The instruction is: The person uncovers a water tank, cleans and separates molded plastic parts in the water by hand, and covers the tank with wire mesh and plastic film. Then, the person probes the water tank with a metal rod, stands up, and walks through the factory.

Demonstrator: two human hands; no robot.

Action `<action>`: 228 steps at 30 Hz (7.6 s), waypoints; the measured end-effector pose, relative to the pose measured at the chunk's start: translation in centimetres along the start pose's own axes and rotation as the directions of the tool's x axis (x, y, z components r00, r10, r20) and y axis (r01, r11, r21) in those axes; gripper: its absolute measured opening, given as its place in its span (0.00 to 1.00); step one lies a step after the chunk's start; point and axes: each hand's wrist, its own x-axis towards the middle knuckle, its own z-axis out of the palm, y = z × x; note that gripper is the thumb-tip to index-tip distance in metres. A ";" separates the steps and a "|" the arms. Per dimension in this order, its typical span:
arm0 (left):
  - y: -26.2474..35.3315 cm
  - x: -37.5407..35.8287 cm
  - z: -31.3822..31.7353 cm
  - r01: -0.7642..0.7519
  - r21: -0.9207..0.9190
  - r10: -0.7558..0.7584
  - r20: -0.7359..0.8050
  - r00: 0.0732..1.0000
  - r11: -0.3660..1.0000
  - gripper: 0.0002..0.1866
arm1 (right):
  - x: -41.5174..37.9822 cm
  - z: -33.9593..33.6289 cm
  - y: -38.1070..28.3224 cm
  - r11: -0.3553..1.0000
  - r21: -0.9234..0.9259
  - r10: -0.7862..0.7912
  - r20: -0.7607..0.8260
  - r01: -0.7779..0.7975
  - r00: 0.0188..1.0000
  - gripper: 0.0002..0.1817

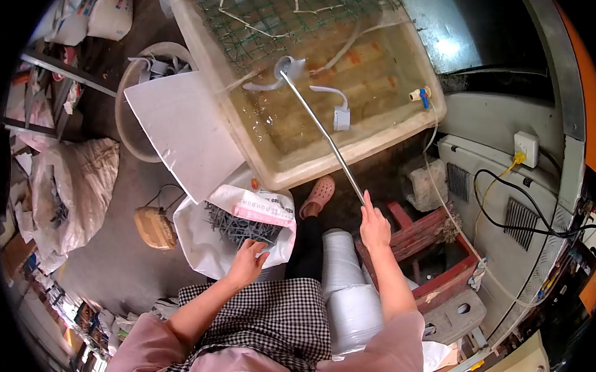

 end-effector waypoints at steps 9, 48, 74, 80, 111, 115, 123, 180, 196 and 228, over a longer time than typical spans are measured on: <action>0.1 -0.1 -0.4 0.030 -0.075 -0.029 0.013 0.999 0.997 0.12 | 6.1 -2.5 -4.6 0.995 -0.062 0.088 0.096 -0.083 0.991 0.21; 1.4 -0.2 -0.2 -0.063 0.083 0.060 0.041 0.997 0.995 0.12 | -9.7 -6.2 6.4 0.959 0.021 0.272 0.226 -0.284 0.935 0.21; -2.0 0.3 -1.0 0.032 -0.006 -0.032 -0.069 0.997 0.999 0.12 | 23.9 7.1 -10.6 0.814 0.541 0.174 0.120 -0.211 0.977 0.17; -1.2 1.4 -1.2 0.148 -0.147 -0.160 -0.068 0.985 0.978 0.13 | 32.1 9.0 -15.1 0.631 0.744 0.118 0.188 -0.219 0.975 0.23; 1.3 1.8 -0.9 -0.052 -0.051 0.051 -0.019 0.999 0.997 0.11 | 8.8 5.9 -3.6 0.797 0.592 0.213 -0.084 -0.123 0.974 0.20; 1.4 2.2 -0.8 -0.012 -0.058 0.012 -0.010 1.000 0.998 0.11 | 15.9 8.5 -4.1 0.798 0.600 0.206 -0.187 -0.055 0.960 0.20; -0.8 3.0 1.2 0.055 -0.077 -0.056 -0.013 0.998 0.996 0.12 | 29.8 10.3 -5.2 0.686 0.724 0.179 -0.262 0.070 0.948 0.19; -1.6 2.8 0.3 0.116 -0.154 -0.121 -0.027 0.992 0.981 0.11 | 28.0 7.8 -6.1 0.724 0.689 0.044 -0.009 -0.025 0.999 0.17; -1.7 2.5 -1.0 0.141 -0.179 -0.146 -0.013 0.989 0.974 0.11 | 15.1 7.2 -2.8 0.914 0.400 0.075 -0.010 -0.065 0.997 0.20; -3.1 2.3 -1.2 0.203 -0.223 -0.220 -0.053 0.974 0.953 0.11 | 19.7 6.3 -7.0 0.879 0.461 0.041 0.180 -0.121 0.983 0.18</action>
